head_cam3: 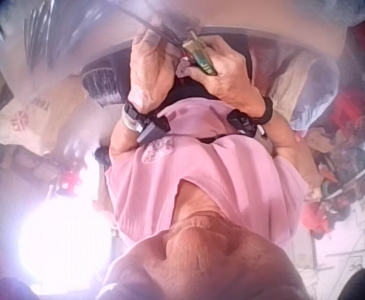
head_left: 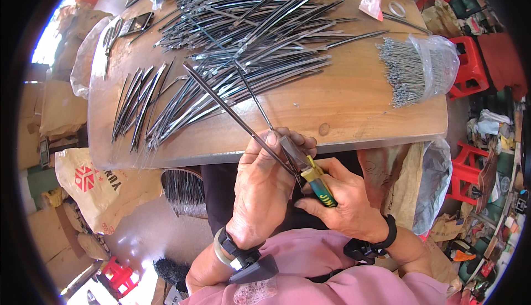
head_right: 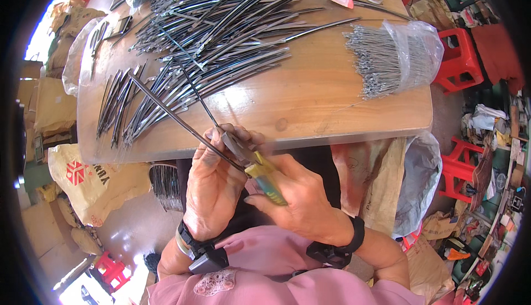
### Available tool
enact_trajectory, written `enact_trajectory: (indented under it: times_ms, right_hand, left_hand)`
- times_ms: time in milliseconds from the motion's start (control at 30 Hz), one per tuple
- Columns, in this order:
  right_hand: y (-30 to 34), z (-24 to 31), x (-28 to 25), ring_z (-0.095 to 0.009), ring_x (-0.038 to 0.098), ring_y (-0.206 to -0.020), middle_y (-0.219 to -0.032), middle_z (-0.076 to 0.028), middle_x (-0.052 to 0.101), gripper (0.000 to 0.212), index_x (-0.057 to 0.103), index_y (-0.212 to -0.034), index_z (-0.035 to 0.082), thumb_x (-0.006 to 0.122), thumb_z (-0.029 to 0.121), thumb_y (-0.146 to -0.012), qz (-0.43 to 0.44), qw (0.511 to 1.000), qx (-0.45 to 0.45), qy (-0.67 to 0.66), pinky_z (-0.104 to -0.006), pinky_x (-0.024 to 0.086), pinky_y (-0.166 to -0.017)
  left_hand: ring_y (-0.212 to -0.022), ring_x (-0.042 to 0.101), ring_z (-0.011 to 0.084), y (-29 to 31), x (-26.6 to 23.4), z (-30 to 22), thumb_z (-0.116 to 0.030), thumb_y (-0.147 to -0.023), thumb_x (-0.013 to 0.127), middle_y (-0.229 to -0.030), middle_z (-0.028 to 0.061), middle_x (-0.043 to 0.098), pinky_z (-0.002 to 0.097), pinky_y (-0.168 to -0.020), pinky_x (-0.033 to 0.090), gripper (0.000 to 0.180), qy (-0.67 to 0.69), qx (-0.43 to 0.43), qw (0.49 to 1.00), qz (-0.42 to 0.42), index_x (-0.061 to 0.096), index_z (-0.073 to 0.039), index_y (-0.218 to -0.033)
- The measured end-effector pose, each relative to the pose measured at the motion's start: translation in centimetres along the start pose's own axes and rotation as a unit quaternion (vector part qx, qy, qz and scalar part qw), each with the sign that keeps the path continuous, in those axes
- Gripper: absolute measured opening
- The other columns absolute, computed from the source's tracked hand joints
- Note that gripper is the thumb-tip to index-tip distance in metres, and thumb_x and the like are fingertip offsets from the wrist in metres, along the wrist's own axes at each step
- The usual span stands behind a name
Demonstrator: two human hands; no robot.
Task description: The person uses pliers to bend the ends of thin metal rods. They pick up individual rods from a pile on a wooden table, use the pliers to shape the tip of each rod into a small hook, and then place the finished rod aside.
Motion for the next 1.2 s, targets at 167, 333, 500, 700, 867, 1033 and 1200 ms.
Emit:
enact_trajectory:
  times_ms: [167, 333, 500, 700, 867, 1033, 1200]
  right_hand:
    - [0.5, 0.1, -0.3, -0.035, 0.065, -0.079, -0.101, -0.017, 0.061, 0.034, 0.067, -0.108, 0.002, 0.075, 0.008, -0.075, 0.033, 0.999, 0.023, 0.022, -0.0380, 0.054, -0.068]
    - [0.6, -0.2, -2.3, -0.035, 0.064, -0.081, -0.105, -0.018, 0.061, 0.032, 0.067, -0.105, 0.000, 0.075, 0.009, -0.076, 0.036, 0.999, 0.001, 0.026, -0.0393, 0.053, -0.067]
    - [-1.7, -2.2, -11.4, -0.032, 0.064, -0.080, -0.105, -0.016, 0.060, 0.024, 0.066, -0.098, -0.001, 0.071, 0.006, -0.075, -0.050, 0.975, -0.020, 0.216, -0.0394, 0.053, -0.070]
    - [-4.2, -4.3, -12.6, -0.029, 0.059, -0.087, -0.097, -0.014, 0.057, 0.014, 0.061, -0.080, 0.000, 0.065, 0.003, -0.067, -0.020, 0.888, -0.151, 0.434, -0.0373, 0.051, -0.073]
    - [-4.4, -5.1, -10.8, -0.025, 0.054, -0.083, -0.095, -0.014, 0.056, 0.014, 0.059, -0.072, 0.000, 0.060, 0.011, -0.065, 0.044, 0.797, -0.191, 0.572, -0.0330, 0.049, -0.070]
    - [-6.1, -4.8, -12.4, -0.027, 0.056, -0.085, -0.097, -0.015, 0.057, 0.015, 0.060, -0.074, -0.001, 0.063, 0.011, -0.066, 0.059, 0.800, -0.232, 0.550, -0.0344, 0.050, -0.070]
    - [-7.6, -0.2, -12.5, -0.029, 0.062, -0.088, -0.106, -0.016, 0.061, 0.017, 0.060, -0.077, 0.000, 0.071, 0.004, -0.065, -0.115, 0.862, -0.206, 0.449, -0.0352, 0.052, -0.072]
  left_hand:
    - [-0.097, 0.063, 0.0286, -0.5, 0.0, 0.5, -0.021, -0.098, 0.058, -0.097, 0.0113, 0.065, 0.0402, -0.087, 0.051, 0.018, -0.011, -0.009, 1.000, 0.003, 0.058, -0.004, -0.104]
    - [-0.076, 0.060, 0.0193, -0.8, -1.3, -1.0, -0.024, -0.097, 0.059, -0.086, 0.0048, 0.061, 0.0300, -0.063, 0.045, 0.016, -0.097, 0.017, 0.993, -0.066, 0.056, -0.009, -0.098]
    - [-0.047, 0.036, 0.0034, -0.3, -4.4, -9.7, -0.020, -0.098, 0.059, -0.065, -0.0039, 0.045, 0.0192, -0.040, 0.025, 0.015, -0.336, 0.203, 0.901, -0.185, 0.057, -0.006, -0.102]
    - [-0.064, 0.053, 0.0081, -1.1, -7.4, -18.9, -0.011, -0.097, 0.057, -0.082, 0.0031, 0.061, 0.0190, -0.056, 0.040, 0.020, -0.629, 0.301, 0.688, -0.200, 0.061, -0.005, -0.116]
    - [-0.116, 0.054, 0.0283, -0.6, -4.4, -13.4, -0.005, -0.085, 0.068, -0.119, 0.0162, 0.058, 0.0396, -0.101, 0.040, 0.032, -0.778, 0.407, 0.468, -0.105, 0.061, 0.002, -0.115]
    - [-0.099, 0.059, 0.0284, 1.8, -1.3, -8.8, 0.003, -0.079, 0.066, -0.105, 0.0152, 0.062, 0.0351, -0.090, 0.046, 0.023, -0.750, 0.339, 0.568, -0.005, 0.064, 0.002, -0.102]
    - [-0.098, 0.060, 0.0322, 1.0, 1.5, -3.9, 0.005, -0.077, 0.068, -0.106, 0.0194, 0.062, 0.0347, -0.085, 0.048, 0.032, -0.672, 0.229, 0.693, 0.126, 0.063, 0.003, -0.109]
Point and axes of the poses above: each hand's wrist, its own y-axis away from the middle knuckle, its own x-axis out of the palm, z = x × y, the point moved 1 cm from there along -y, towards the middle knuckle
